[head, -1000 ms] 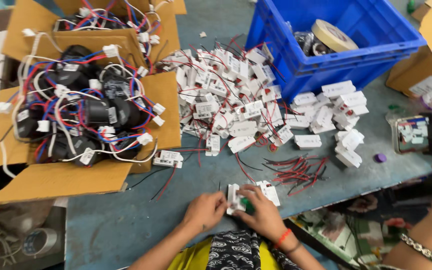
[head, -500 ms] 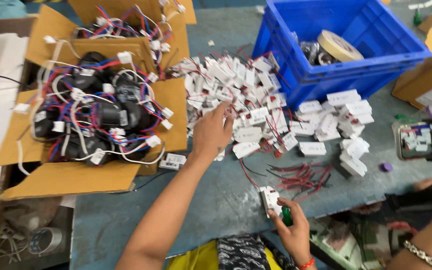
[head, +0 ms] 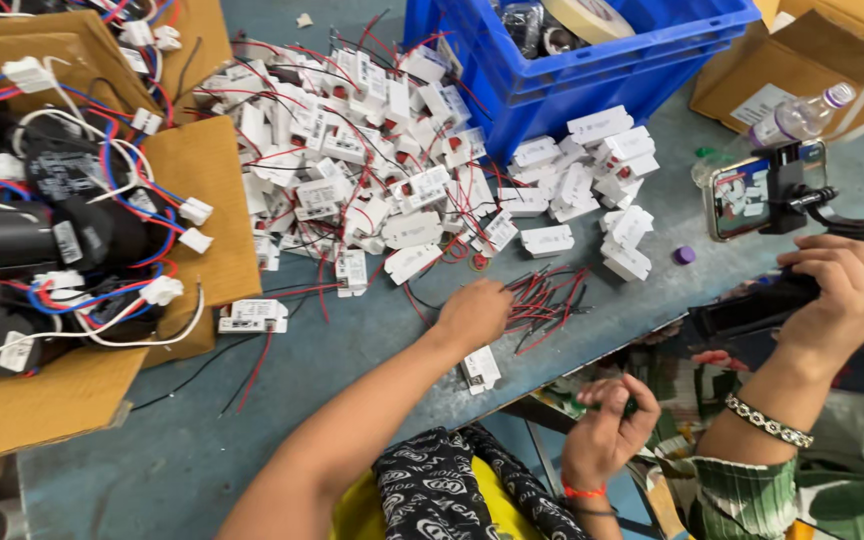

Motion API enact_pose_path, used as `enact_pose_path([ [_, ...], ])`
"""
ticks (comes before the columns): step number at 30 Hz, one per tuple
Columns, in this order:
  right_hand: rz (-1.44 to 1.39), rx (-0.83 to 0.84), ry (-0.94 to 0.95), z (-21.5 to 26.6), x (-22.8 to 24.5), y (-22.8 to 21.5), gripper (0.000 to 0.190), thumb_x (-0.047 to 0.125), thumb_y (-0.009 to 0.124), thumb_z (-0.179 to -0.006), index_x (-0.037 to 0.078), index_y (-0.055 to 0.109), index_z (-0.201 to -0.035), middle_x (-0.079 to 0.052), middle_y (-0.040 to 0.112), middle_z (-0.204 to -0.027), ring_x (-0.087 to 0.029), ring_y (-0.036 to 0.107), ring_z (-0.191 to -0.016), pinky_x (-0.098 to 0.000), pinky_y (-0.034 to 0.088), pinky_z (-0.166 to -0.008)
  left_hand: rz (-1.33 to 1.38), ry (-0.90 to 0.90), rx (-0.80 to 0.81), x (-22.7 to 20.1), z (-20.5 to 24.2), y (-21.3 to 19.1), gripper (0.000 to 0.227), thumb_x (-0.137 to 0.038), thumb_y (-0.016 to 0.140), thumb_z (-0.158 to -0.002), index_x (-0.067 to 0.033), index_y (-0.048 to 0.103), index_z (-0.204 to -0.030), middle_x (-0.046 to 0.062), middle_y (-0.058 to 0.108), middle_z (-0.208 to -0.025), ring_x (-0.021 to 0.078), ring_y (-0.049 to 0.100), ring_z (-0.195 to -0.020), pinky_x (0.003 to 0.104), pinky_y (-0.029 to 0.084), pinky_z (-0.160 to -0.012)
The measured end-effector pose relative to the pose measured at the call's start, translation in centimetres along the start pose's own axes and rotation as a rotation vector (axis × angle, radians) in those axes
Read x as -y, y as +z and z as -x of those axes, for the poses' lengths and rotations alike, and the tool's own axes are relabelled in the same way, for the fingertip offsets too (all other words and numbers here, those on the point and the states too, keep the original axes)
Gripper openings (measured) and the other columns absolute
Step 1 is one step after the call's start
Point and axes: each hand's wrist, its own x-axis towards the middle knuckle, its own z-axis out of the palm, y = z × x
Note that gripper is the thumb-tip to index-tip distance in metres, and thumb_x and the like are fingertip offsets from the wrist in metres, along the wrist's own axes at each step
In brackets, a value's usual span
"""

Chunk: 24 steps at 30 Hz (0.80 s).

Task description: The person uses a green-handled screwdriver to tighten screws on small white electronic modules with red and black wires. They repeatedly pick up modules, secure the wires, and place them on the table. A second person works nearby on similar components.

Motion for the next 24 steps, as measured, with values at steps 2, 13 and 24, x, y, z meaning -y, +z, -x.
enact_pose_path([
  [2, -0.058, -0.045, -0.070, -0.1, -0.7, 0.8, 0.016, 0.007, 0.048, -0.117, 0.007, 0.045, -0.132, -0.006, 0.053, -0.095, -0.015, 0.050, -0.086, -0.0337, 0.050, -0.088, -0.133, 0.029, 0.034, 0.1, -1.4, 2.4, 0.012, -0.012, 0.065, -0.083, -0.0064, 0.073, -0.089, 0.012, 0.071, -0.100, 0.0319, 0.067, -0.100, 0.045, 0.057, -0.081],
  [13, 0.517, 0.441, -0.116, -0.5, 0.7, 2.0, 0.056, -0.005, 0.064, -0.095, 0.007, 0.035, -0.141, -0.016, 0.062, -0.117, -0.022, 0.066, -0.104, -0.0354, 0.056, -0.088, -0.199, 0.091, -0.047, -0.8, -1.1, 1.6, 0.015, -0.014, 0.067, -0.080, -0.0069, 0.070, -0.094, 0.010, 0.070, -0.099, 0.0301, 0.065, -0.099, 0.046, 0.055, -0.080],
  [24, 0.354, 0.345, 0.029, -1.6, 3.3, 2.1, 0.068, -0.013, 0.055, -0.102, 0.013, 0.019, -0.154, -0.018, 0.065, -0.119, -0.026, 0.072, -0.104, -0.0348, 0.061, -0.092, 0.381, -0.249, -0.230, -3.2, 9.1, -8.7, 0.017, -0.025, 0.064, -0.095, -0.0087, 0.069, -0.096, 0.011, 0.071, -0.088, 0.0347, 0.070, -0.079, 0.045, 0.055, -0.068],
])
